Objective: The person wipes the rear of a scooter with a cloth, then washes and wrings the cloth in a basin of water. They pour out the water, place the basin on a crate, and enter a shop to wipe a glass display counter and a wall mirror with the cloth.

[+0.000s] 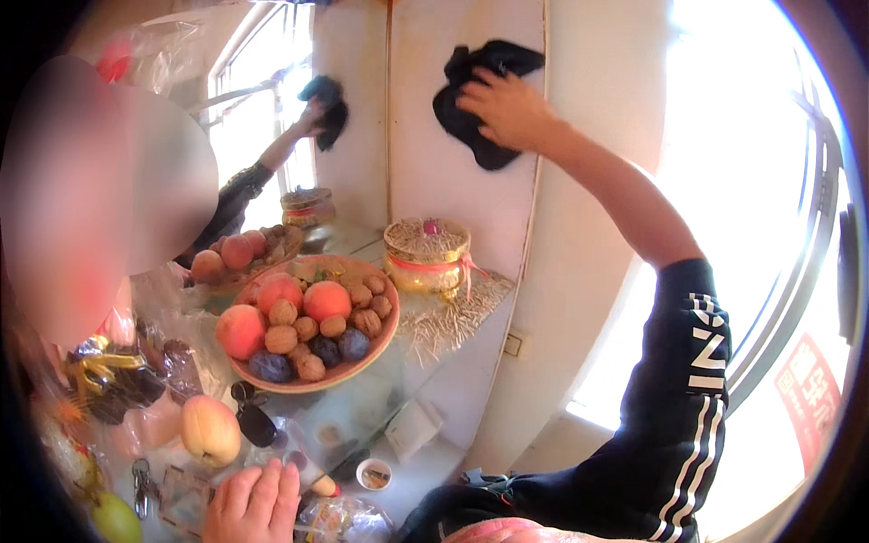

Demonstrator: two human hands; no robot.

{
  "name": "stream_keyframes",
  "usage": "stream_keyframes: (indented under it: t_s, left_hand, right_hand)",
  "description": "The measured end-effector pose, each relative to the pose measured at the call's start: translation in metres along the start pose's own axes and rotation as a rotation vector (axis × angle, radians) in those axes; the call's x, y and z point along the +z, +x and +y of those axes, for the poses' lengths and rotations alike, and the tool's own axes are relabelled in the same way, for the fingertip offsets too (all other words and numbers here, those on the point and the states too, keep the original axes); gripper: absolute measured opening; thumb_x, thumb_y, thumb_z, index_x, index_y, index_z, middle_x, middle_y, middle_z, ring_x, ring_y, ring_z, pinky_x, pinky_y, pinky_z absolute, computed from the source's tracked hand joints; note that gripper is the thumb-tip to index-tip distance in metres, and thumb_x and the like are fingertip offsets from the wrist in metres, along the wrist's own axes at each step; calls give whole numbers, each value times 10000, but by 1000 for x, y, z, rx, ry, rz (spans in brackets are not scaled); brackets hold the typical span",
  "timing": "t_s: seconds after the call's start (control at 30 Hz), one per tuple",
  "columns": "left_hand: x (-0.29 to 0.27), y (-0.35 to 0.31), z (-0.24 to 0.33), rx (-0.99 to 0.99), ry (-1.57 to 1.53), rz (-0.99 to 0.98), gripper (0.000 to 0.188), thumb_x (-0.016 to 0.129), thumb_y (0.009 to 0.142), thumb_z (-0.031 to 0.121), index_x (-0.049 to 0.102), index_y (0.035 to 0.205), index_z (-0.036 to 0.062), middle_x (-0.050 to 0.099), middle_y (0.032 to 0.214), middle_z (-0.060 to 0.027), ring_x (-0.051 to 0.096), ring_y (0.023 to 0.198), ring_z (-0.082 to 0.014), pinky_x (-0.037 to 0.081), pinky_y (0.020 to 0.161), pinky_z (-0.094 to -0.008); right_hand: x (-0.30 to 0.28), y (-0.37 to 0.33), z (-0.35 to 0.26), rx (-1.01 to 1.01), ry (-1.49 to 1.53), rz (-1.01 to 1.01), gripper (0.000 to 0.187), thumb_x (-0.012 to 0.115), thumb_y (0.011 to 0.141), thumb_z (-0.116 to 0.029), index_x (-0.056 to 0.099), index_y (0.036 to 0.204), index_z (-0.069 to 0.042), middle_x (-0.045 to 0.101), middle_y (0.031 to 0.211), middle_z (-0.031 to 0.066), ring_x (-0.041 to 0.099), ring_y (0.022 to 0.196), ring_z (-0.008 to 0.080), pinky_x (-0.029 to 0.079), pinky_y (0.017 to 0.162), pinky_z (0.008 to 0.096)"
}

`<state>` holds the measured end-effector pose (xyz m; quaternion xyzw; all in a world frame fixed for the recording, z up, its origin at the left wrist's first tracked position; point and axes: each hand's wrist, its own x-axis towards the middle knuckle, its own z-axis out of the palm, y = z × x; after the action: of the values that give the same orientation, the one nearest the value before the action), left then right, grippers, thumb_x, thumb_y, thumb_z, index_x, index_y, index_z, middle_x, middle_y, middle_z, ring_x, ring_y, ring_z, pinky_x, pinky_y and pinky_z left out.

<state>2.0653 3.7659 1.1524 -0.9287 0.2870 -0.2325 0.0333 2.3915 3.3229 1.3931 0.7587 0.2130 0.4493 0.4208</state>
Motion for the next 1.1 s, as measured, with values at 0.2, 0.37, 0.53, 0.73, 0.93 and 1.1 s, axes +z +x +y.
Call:
stream_keyframes:
  t_s: [0.2, 0.37, 0.53, 0.73, 0.93, 1.1]
  left_hand:
    - [4, 5, 3, 42, 117, 210, 344, 719, 817, 72, 678, 1151, 1, 689, 1131, -135, 638, 1030, -318, 527, 883, -413]
    - [4, 3, 6, 38, 83, 278, 353, 718, 802, 77, 677, 1144, -3, 687, 1134, -133, 630, 1018, -326, 521, 887, -440]
    - [19, 5, 2, 74, 12, 344, 390, 749, 806, 91, 659, 1179, 20, 659, 1156, -134, 628, 1016, -343, 518, 875, -463]
    - [3, 2, 8, 223, 35, 556, 369, 720, 850, 32, 635, 1210, 44, 643, 1187, -154, 632, 972, -366, 528, 835, -488]
    - [19, -6, 66, 264, -649, 789, 278, 660, 822, -1, 570, 1084, 23, 647, 1128, -181, 669, 936, -316, 556, 789, -425]
    - [78, 57, 138, 291, -1473, 379, 1303, 963, 643, 461, 181, 1593, 31, 235, 1626, -253, 328, 1496, -408, 282, 1220, -481]
  right_hand:
    - [-55, -94, -41, -63, 213, -199, 515, 793, 804, -229, 620, 1278, -129, 606, 1283, 41, 478, 1359, 295, 441, 1078, 453]
    - [-116, -165, -6, 401, 871, 216, 541, 771, 826, -130, 604, 1339, -92, 656, 1248, 63, 631, 1187, 282, 517, 1012, 408]
    - [-169, -227, 30, 721, 1772, 417, 487, 644, 988, -207, 526, 1417, -8, 663, 1214, 126, 688, 1043, 214, 583, 903, 330]
    - [-169, -263, -9, 700, 1828, 479, 614, 626, 980, -302, 443, 1487, -8, 617, 1300, 191, 653, 1178, 289, 549, 1015, 391]
    - [-194, -266, -69, 282, 1957, 364, 807, 863, 718, -391, 520, 1348, -23, 615, 1238, 166, 641, 1126, 312, 539, 978, 387]
    - [-192, -253, -168, -282, 1926, 439, 530, 878, 770, -237, 598, 1171, -32, 615, 1230, 191, 669, 1062, 352, 574, 855, 380]
